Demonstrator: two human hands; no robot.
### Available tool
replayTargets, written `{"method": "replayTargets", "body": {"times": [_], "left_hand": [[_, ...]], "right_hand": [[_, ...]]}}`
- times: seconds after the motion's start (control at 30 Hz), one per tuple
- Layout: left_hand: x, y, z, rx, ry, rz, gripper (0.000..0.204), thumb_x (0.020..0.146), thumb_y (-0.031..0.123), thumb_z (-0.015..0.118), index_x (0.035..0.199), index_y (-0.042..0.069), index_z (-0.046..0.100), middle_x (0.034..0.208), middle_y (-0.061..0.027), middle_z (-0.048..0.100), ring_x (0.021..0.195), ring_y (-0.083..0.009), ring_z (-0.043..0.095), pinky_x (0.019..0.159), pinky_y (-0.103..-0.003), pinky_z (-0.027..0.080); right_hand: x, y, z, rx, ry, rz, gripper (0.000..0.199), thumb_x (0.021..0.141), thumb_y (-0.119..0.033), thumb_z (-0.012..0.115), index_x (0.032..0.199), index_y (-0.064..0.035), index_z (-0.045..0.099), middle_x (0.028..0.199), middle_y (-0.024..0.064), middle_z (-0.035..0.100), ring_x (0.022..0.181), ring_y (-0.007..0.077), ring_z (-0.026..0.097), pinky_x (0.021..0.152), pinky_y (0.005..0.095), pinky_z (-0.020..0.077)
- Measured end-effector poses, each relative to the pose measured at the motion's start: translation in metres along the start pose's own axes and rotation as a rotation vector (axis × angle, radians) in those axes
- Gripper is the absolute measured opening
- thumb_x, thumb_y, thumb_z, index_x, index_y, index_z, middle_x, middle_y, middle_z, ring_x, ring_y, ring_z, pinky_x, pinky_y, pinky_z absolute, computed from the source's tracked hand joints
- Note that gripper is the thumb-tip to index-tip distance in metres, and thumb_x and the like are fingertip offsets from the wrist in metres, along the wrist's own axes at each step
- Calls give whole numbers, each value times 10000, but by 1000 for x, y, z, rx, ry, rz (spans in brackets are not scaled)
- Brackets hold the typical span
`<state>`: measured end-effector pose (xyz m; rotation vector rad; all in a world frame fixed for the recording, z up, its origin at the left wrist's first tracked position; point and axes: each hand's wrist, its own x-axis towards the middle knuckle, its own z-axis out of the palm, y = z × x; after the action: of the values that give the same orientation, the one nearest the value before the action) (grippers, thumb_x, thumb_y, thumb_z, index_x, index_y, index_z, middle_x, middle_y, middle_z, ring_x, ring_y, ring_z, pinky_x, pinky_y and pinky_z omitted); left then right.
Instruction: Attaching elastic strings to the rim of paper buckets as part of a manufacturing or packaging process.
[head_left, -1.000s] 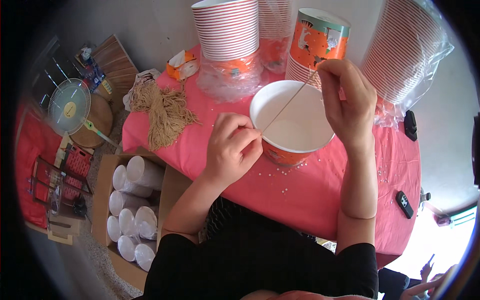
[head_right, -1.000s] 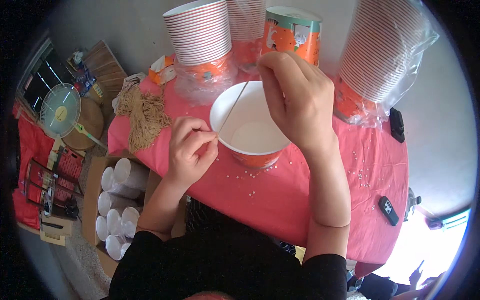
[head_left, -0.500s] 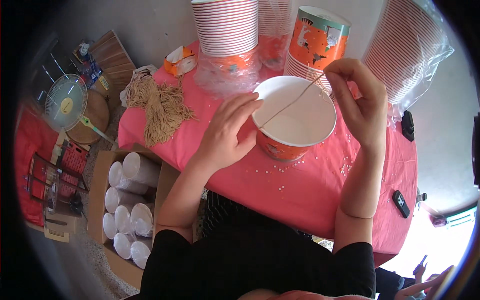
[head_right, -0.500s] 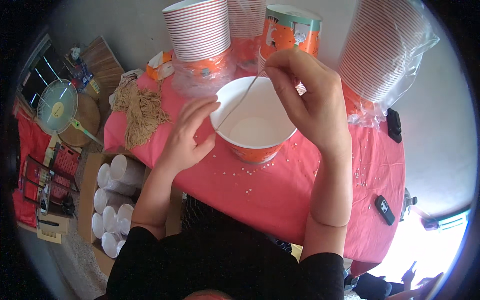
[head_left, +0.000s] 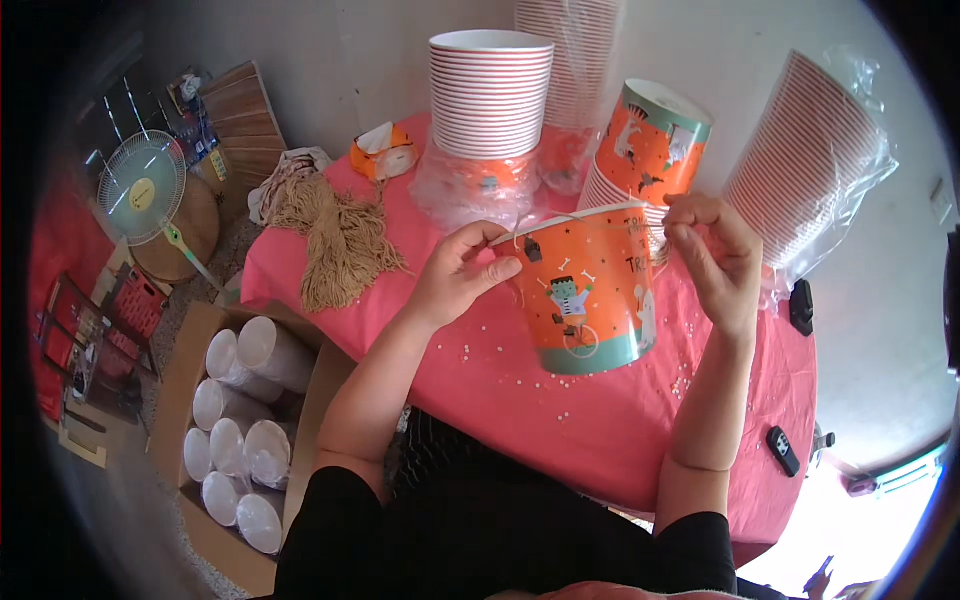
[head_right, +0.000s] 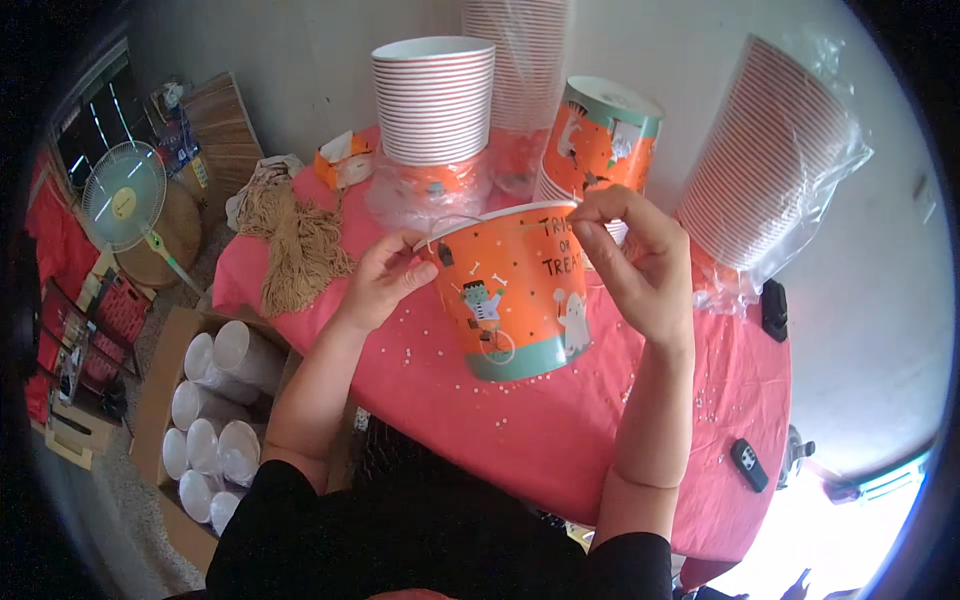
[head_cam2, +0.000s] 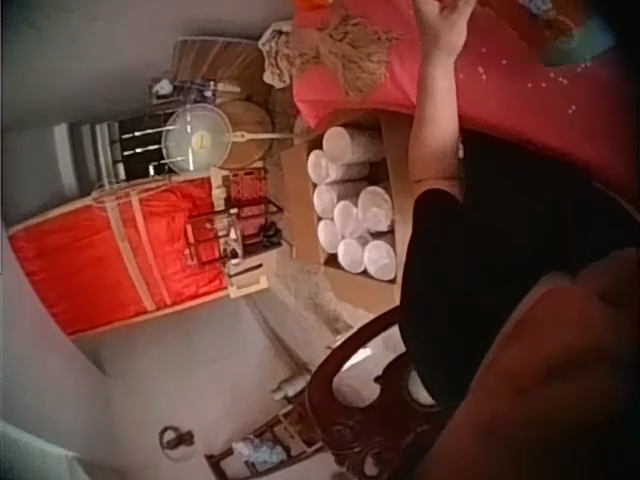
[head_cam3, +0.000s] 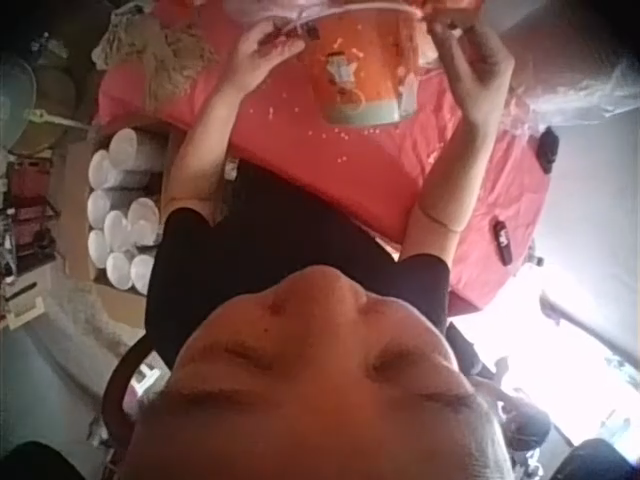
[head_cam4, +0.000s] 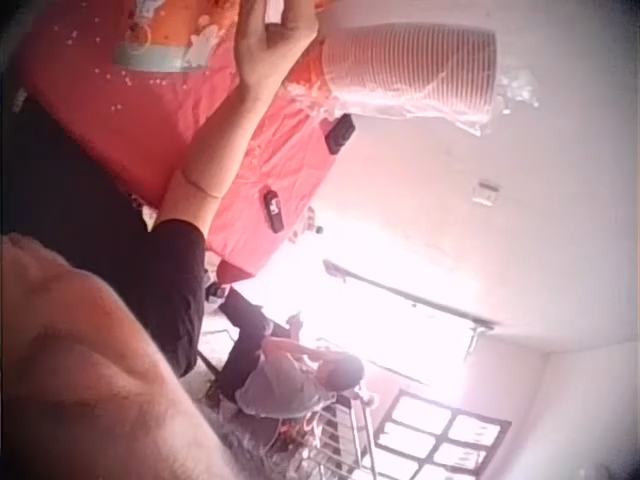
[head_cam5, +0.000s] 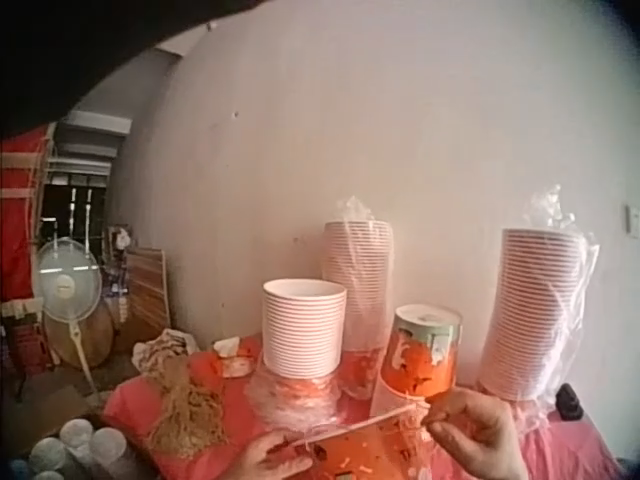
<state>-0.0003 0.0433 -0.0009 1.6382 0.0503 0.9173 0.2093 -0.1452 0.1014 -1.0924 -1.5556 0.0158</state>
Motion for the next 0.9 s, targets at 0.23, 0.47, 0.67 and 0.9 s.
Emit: {"method": "replayTargets", "body": {"times": [0.23,0.47,0.67,0.9], "left_hand": [[25,-14,-4,-257,96,-81,192,917,164,670,1039,26,617,899,5,633,824,-71,575,776,-250,471],[53,-43,-13,-548,24,-279,216,937,229,639,1068,58,632,905,-8,652,816,-94,597,761,-259,477],[49,-61,-10,-676,85,-366,246,953,254,601,1094,56,639,900,0,653,811,-86,586,774,-262,477],[39,-94,-2,-85,295,-244,145,919,132,621,996,11,642,846,0,617,792,-65,552,750,-224,455]], "right_hand": [[0,-10,6,-38,-85,62,265,764,-7,726,1010,15,629,880,47,611,821,114,569,758,265,454],[6,-15,11,-285,-294,29,470,663,-44,800,1097,-13,624,1025,99,623,948,248,626,838,354,505],[10,-2,11,-333,-199,12,322,734,-17,735,1040,-1,637,953,107,608,871,247,625,771,339,510],[23,7,6,-369,164,18,242,822,-39,683,1051,22,633,917,78,629,826,156,603,764,286,486]]}}
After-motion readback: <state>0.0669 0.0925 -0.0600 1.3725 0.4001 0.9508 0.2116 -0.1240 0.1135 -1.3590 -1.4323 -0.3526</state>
